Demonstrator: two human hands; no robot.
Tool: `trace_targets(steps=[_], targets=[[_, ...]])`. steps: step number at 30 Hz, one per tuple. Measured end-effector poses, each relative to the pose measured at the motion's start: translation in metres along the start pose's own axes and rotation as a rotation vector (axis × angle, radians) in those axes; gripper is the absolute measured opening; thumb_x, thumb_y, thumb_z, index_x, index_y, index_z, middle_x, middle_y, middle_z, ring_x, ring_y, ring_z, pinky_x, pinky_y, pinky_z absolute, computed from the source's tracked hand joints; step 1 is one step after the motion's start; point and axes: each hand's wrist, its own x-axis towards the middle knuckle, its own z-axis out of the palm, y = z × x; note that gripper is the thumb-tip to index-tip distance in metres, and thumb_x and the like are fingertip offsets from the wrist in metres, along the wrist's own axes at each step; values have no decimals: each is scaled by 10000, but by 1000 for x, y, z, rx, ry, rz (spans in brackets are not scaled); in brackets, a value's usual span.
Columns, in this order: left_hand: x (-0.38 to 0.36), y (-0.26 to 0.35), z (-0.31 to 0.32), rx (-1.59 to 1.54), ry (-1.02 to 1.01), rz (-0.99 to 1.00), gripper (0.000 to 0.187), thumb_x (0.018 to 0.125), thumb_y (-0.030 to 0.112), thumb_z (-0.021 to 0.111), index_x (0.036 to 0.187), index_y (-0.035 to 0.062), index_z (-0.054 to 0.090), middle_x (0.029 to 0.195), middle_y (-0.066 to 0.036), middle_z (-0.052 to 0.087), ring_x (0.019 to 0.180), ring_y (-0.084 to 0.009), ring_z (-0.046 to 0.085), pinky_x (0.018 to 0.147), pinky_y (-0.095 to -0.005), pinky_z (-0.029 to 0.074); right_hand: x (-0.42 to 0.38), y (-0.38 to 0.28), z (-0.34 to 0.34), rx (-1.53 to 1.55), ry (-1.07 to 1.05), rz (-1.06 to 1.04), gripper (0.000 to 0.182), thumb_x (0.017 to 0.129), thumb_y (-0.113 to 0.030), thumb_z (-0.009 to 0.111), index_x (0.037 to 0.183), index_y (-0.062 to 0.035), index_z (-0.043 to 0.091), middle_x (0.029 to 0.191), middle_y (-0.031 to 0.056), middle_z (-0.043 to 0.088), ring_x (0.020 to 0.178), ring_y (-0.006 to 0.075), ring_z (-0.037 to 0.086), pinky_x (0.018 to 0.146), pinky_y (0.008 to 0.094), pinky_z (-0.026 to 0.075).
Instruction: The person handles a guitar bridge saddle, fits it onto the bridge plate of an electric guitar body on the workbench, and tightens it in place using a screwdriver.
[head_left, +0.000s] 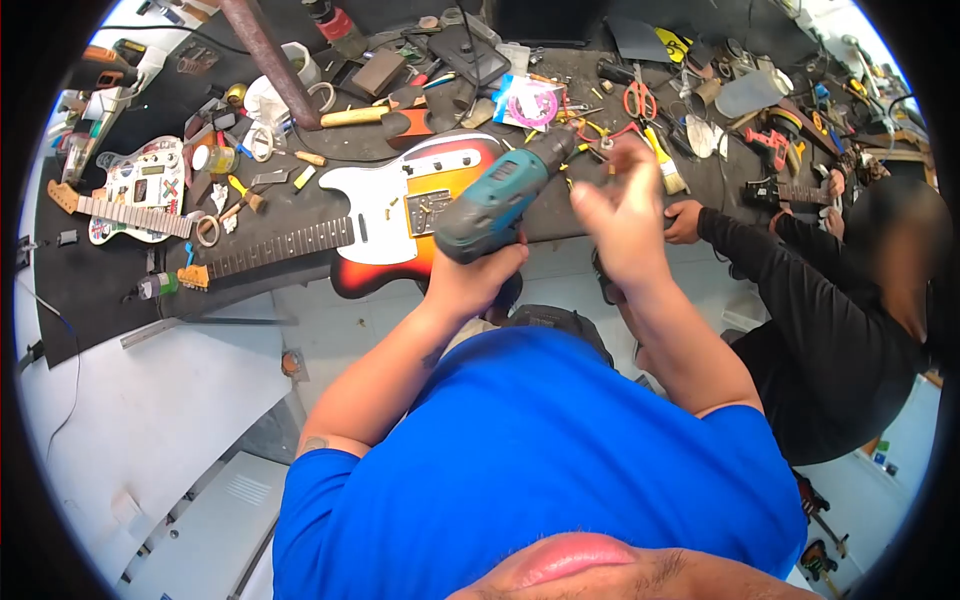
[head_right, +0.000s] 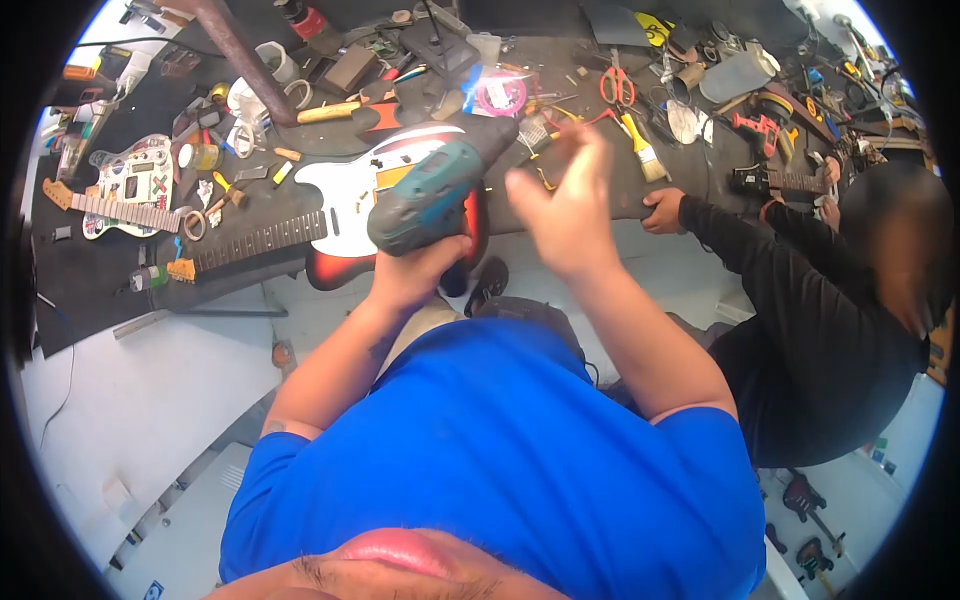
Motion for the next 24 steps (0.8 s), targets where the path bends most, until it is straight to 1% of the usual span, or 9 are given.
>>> trace_targets(steps=[1,4,5,9,13,16,18,21,24], targets=[[-1,0,-5,116,-12,28,247,860,9,749,1104,36,723,912,-27,731,846,-135,700,771,-340,579,2,-10,-6,-410,176,-346,845,763,-136,912,1487,-19,491,1368,119,637,1314,326,586,1111,441,462],[-2,-3,-10,342,-97,35,221,827,7,732,1045,43,728,846,-21,718,780,-127,688,721,-345,574,7,8,3,-432,-203,-601,838,672,-95,924,1422,-62,553,1230,113,663,1220,361,635,1089,457,472],[-7,-3,-7,335,-137,-14,216,817,4,724,1029,43,729,829,-20,714,763,-125,684,708,-347,573,11,22,10,-269,-148,-604,623,680,-110,907,1247,-99,648,1065,95,706,1038,344,701,1004,466,519],[-12,-12,-11,287,-217,-65,217,804,-11,695,1011,46,722,812,-8,700,736,-111,665,675,-338,559,26,40,7,-212,-516,-520,294,739,-164,865,975,-113,698,843,113,726,842,357,725,819,448,570],[-21,0,-16,236,-307,-198,244,793,0,723,1033,45,733,812,-59,723,718,-197,709,675,-377,569,35,29,-2,-268,-1008,-353,261,742,-140,829,973,-99,716,888,144,756,882,406,734,795,488,577],[-4,7,-32,941,-584,516,426,759,67,808,1182,70,758,903,-111,765,816,-305,754,727,-439,586,38,3,-7,-244,-1570,-26,327,720,-129,801,1034,-62,743,938,177,784,895,401,757,761,499,579],[-4,2,-24,915,-624,581,435,730,173,819,1152,78,771,868,-135,747,813,-372,738,714,-479,580,35,16,1,-193,-1897,111,411,703,-132,826,1104,-73,762,936,167,778,898,379,758,782,487,578],[-8,-1,-27,915,-490,587,309,796,128,782,1095,57,750,862,-136,759,796,-337,752,713,-448,592,41,22,-8,-205,-1509,-105,507,617,-126,922,1093,-57,761,893,148,750,891,363,755,795,489,588],[-29,-6,-20,271,-161,-381,306,810,20,754,1114,53,747,867,-139,752,816,-303,764,731,-408,592,31,9,-11,-293,-770,-603,525,617,-166,932,1103,-51,769,930,161,757,905,349,752,808,485,580]])
